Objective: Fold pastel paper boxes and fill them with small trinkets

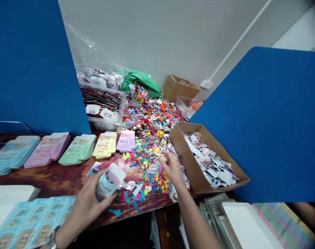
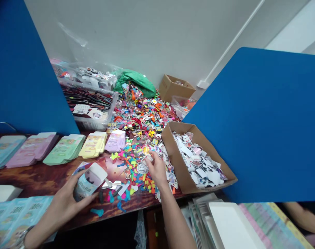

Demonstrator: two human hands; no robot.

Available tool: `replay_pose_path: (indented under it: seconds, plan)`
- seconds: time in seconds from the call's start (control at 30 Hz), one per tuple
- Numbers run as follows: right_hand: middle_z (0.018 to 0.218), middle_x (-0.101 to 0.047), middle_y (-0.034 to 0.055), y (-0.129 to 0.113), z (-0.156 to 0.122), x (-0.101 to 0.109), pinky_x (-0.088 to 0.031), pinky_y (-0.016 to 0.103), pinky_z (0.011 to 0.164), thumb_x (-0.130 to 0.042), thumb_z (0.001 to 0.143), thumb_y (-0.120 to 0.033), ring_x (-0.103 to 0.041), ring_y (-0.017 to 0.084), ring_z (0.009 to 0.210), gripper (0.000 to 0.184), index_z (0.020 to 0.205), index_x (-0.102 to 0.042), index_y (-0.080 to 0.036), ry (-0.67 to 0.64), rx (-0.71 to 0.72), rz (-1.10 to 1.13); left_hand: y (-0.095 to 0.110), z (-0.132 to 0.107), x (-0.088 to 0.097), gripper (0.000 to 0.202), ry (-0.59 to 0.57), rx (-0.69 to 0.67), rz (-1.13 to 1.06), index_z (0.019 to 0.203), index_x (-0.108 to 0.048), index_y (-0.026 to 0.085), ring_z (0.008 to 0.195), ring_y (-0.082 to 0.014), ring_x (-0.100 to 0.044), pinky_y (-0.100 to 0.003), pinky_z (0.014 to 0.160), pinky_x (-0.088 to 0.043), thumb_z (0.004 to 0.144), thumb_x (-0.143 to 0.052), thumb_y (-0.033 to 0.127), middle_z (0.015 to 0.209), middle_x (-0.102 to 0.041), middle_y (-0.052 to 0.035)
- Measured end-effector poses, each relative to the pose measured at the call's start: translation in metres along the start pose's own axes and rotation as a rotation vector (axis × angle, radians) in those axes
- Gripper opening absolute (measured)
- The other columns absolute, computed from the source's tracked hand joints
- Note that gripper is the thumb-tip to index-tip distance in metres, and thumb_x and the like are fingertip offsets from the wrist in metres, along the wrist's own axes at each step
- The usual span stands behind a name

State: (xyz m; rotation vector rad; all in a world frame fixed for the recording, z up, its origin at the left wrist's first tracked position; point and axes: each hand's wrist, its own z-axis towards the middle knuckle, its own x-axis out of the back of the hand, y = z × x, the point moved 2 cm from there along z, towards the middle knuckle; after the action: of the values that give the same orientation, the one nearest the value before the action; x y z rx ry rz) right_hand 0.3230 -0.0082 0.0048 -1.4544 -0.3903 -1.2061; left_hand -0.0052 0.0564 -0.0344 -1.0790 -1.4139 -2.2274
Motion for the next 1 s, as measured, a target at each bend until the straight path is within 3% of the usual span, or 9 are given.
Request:
replay_pose_path:
  seconds: [0.13, 0.3, 0.5, 0.6, 0.7, 0.8, 0.9, 1.0]
  plan:
    - [0.084, -0.070, 0.0017, -0.027, 0.025, -0.026, -0.044, 0.022, 0.067, -0.055, 0.089, -0.032, -0.063, 0.016, 0.073, 0.036, 0.122, -0.062, -0.019, -0.295, 0.111, -0.144, 0.012, 0.002, -0.001, 0.071, 0.003, -0.059, 0.006, 0.136, -0.040, 0.021, 0.117, -0.0325, -0.061, -0.046, 0.096, -0.052, 0.078, -0.065, 0.052, 0.131, -0.058, -0.0129]
    - [0.104, -0.071, 0.0055, -0.036, 0.039, -0.052, -0.044, 0.026, 0.078, -0.062, 0.082, -0.024, -0.065, 0.021, 0.094, 0.031, 0.112, -0.068, -0.023, -0.421, 0.191, -0.265, 0.015, 0.000, 0.001, 0.069, 0.011, -0.120, 0.038, 0.139, -0.037, 0.022, 0.122, -0.0304, -0.057, -0.043, 0.099, -0.051, 0.081, -0.064, 0.048, 0.134, -0.057, -0.0124]
    - [0.096, -0.068, 0.0085, -0.034, 0.043, -0.059, -0.041, 0.026, 0.071, -0.056, 0.085, -0.019, -0.063, 0.021, 0.089, 0.014, 0.086, -0.070, -0.019, -0.422, 0.194, -0.390, 0.013, -0.001, -0.007, 0.070, -0.023, -0.089, 0.059, 0.138, -0.038, 0.021, 0.120, -0.0313, -0.058, -0.044, 0.098, -0.051, 0.079, -0.066, 0.045, 0.130, -0.059, -0.0130]
    - [0.095, -0.064, 0.0076, -0.039, 0.041, -0.044, -0.038, 0.025, 0.068, -0.054, 0.089, -0.023, -0.061, 0.019, 0.086, 0.016, 0.081, -0.067, -0.019, -0.360, 0.210, -0.386, 0.014, 0.003, -0.010, 0.068, -0.023, -0.100, 0.041, 0.138, -0.037, 0.020, 0.118, -0.0309, -0.059, -0.045, 0.098, -0.050, 0.080, -0.065, 0.043, 0.128, -0.059, -0.0137]
    - [0.082, -0.062, 0.0032, -0.050, 0.037, -0.021, -0.035, 0.024, 0.065, -0.053, 0.093, -0.030, -0.057, 0.017, 0.078, 0.020, 0.078, -0.063, -0.020, -0.309, 0.242, -0.345, 0.015, 0.009, -0.014, 0.068, 0.006, -0.108, 0.052, 0.140, -0.037, 0.019, 0.117, -0.0315, -0.057, -0.046, 0.098, -0.048, 0.081, -0.063, 0.041, 0.127, -0.058, -0.0142]
    - [0.069, -0.055, -0.0017, -0.071, 0.030, -0.006, -0.033, 0.023, 0.061, -0.053, 0.093, -0.031, -0.051, 0.013, 0.066, 0.026, 0.070, -0.058, -0.020, -0.295, 0.358, -0.157, 0.022, 0.016, -0.018, 0.070, 0.018, -0.102, 0.096, 0.143, -0.035, 0.018, 0.116, -0.0317, -0.055, -0.046, 0.097, -0.048, 0.080, -0.061, 0.033, 0.126, -0.057, -0.0140]
    - [0.066, -0.053, -0.0029, -0.095, 0.016, -0.009, -0.033, 0.022, 0.060, -0.057, 0.090, -0.028, -0.050, 0.013, 0.064, 0.026, 0.066, -0.055, -0.020, -0.322, 0.507, 0.017, 0.032, 0.020, -0.024, 0.073, 0.019, -0.099, 0.141, 0.146, -0.032, 0.019, 0.113, -0.0317, -0.054, -0.045, 0.093, -0.049, 0.080, -0.059, 0.027, 0.126, -0.057, -0.0132]
    - [0.074, -0.058, -0.0008, -0.111, 0.000, -0.027, -0.037, 0.022, 0.063, -0.060, 0.086, -0.017, -0.055, 0.014, 0.069, 0.012, 0.074, -0.060, -0.020, -0.361, 0.547, 0.004, 0.038, 0.020, -0.028, 0.073, 0.006, -0.099, 0.167, 0.147, -0.032, 0.021, 0.107, -0.0305, -0.055, -0.042, 0.087, -0.050, 0.080, -0.058, 0.025, 0.123, -0.057, -0.0117]
